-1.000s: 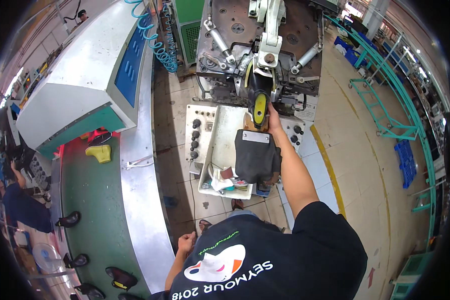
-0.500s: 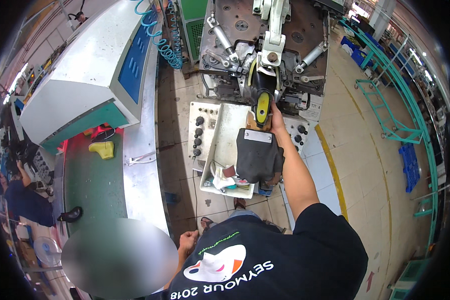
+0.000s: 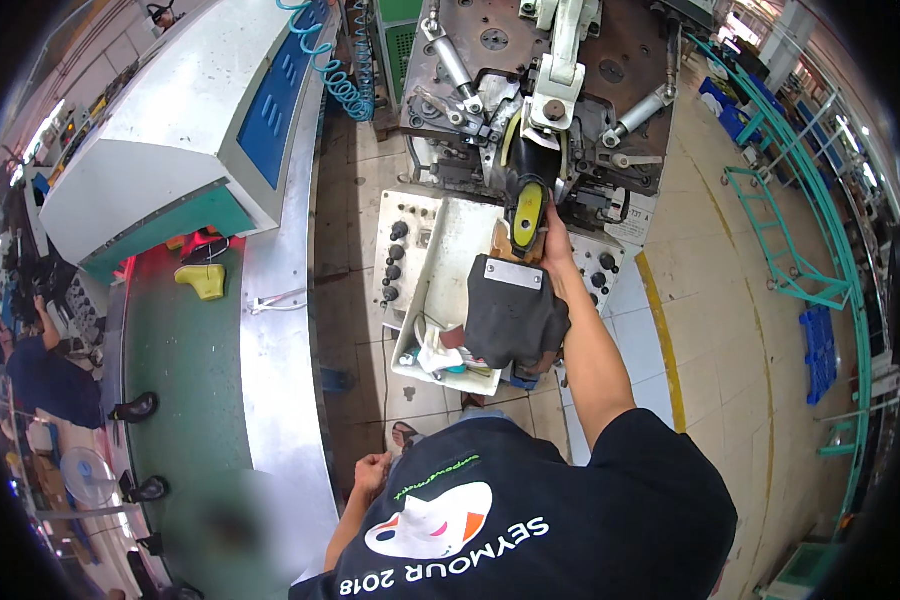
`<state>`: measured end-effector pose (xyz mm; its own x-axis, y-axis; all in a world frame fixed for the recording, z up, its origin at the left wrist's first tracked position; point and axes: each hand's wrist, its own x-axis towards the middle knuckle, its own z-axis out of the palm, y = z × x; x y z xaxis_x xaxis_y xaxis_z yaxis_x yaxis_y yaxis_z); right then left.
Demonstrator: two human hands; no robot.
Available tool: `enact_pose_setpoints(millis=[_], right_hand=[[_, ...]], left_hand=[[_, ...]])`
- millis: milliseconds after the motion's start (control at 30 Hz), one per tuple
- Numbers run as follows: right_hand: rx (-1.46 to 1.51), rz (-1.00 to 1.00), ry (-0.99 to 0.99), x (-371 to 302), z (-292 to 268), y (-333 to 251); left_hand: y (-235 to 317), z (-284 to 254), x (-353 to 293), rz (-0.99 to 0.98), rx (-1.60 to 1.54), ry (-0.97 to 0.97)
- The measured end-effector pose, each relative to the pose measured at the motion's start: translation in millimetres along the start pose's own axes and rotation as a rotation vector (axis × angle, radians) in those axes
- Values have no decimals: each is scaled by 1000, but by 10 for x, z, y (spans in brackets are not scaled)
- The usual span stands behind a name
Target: The person fits shoe uppers onto shoe lasts by hand, inserts each lasted shoe into a machine to shape it, and removes it from the machine.
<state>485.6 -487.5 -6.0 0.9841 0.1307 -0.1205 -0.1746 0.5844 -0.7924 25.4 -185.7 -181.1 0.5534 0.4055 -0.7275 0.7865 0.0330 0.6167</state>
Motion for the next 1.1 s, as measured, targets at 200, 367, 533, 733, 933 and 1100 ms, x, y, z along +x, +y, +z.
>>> enact_pose_setpoints(millis=[200,367,533,733,933,1100], right_hand=[[27,20,21,-14,-45,28],[78,75,-19,-69,-88,-20],[93,66,-38,-33,-83,10],[77,65,-75,-40,-54,-88],[0,58,-70,-120,2,-389],[-28,125,-215,-473,330,-700]], left_hand=[[-455,214,321,1,36,55],[-432,397,200,34,111,136],[-466,360,156,-9,104,105],[-339,88,240,64,87,110],[-224,-172,262,192,-34,27],[78,-311,234,214,-244,-162]])
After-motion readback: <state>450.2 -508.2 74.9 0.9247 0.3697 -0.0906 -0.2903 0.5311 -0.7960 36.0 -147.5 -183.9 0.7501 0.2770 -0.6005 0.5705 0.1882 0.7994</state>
